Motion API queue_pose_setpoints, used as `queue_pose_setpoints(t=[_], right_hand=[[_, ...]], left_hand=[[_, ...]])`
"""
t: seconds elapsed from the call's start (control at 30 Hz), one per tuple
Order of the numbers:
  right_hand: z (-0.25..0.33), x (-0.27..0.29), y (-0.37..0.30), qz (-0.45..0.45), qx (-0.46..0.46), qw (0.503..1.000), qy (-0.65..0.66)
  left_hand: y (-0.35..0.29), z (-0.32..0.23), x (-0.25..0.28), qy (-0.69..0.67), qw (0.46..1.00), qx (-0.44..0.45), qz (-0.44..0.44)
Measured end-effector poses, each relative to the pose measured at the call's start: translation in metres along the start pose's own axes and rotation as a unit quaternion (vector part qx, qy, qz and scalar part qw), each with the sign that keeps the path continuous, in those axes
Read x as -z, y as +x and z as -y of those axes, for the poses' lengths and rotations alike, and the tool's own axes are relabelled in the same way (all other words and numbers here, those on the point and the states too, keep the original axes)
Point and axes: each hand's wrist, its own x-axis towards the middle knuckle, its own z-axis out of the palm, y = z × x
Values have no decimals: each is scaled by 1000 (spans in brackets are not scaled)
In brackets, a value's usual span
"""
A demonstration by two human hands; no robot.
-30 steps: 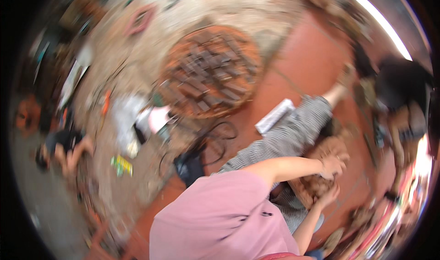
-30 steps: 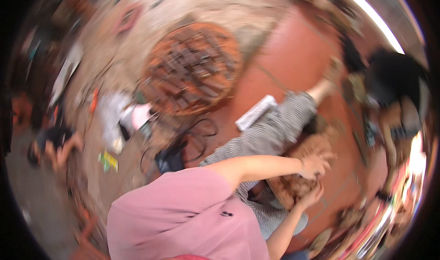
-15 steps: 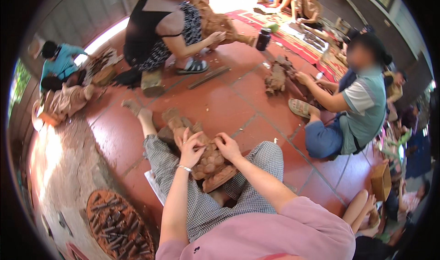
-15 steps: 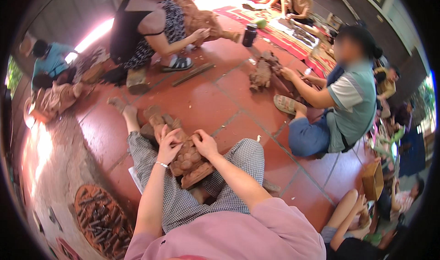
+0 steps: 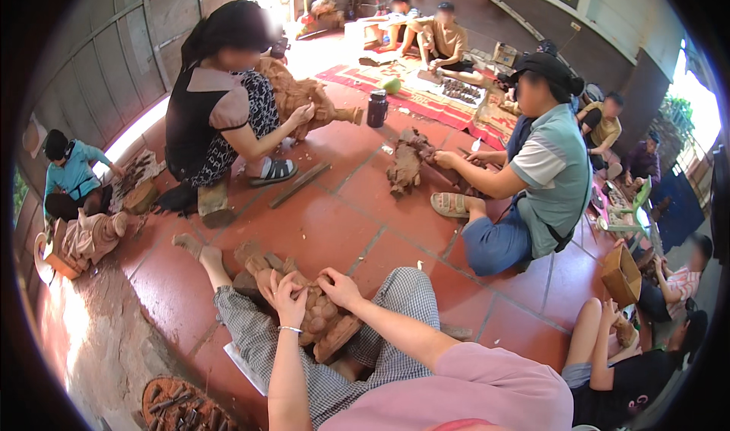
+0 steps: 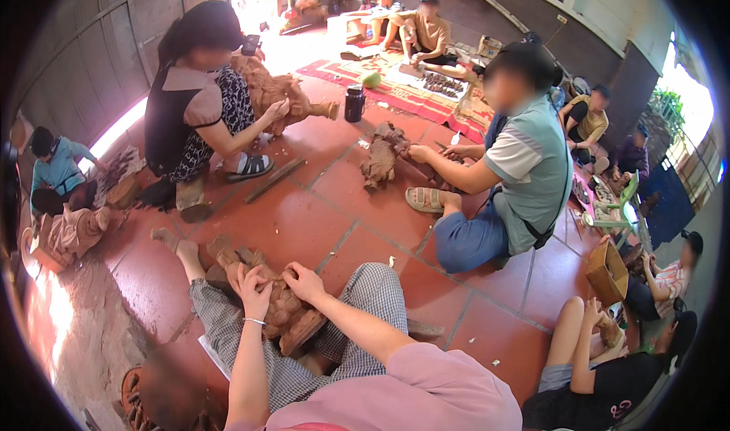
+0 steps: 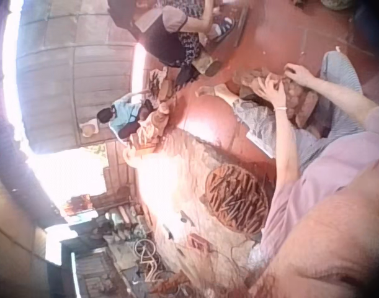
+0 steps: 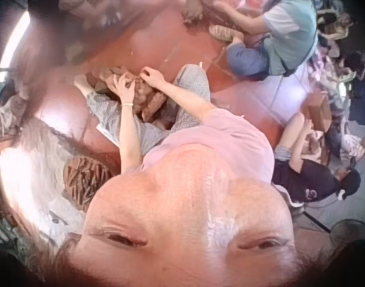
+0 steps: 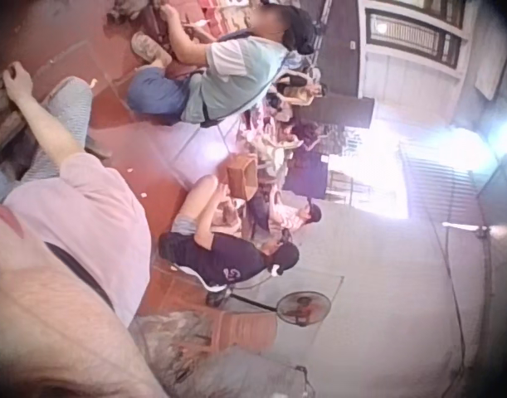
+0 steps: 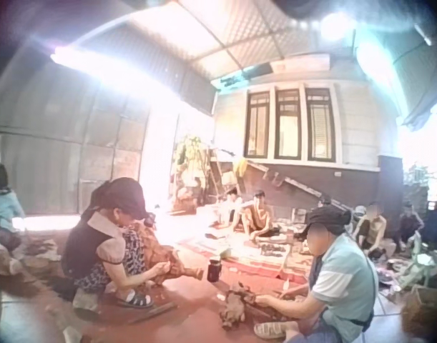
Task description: The person sits on the floor and carves a wooden figurine using a small carving tool. They hold the wood steady with one hand while shaping details with the other, occasionally rotating the piece to access different angles.
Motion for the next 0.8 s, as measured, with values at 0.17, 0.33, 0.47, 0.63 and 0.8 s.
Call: queue_pose_setpoints(t=[0.17,0.33,0.47,0.63,0.8], right_hand=[[10,5,0,-29,48,998,-43],[61,17,-14,-157,376,897,-173],[70,3,-34,-28,441,886,-142],[56,-5,-43,4,394,911,-122],[52,-2,-40,22,378,923,-75]], left_hand=[[0,5,0,-41,999,1,-13],[-1,4,10,12,1000,-9,-15],[-3,11,5,-6,999,-31,-22],[-3,13,2,-34,999,-29,-19],[-3,15,2,-67,998,-13,-12]])
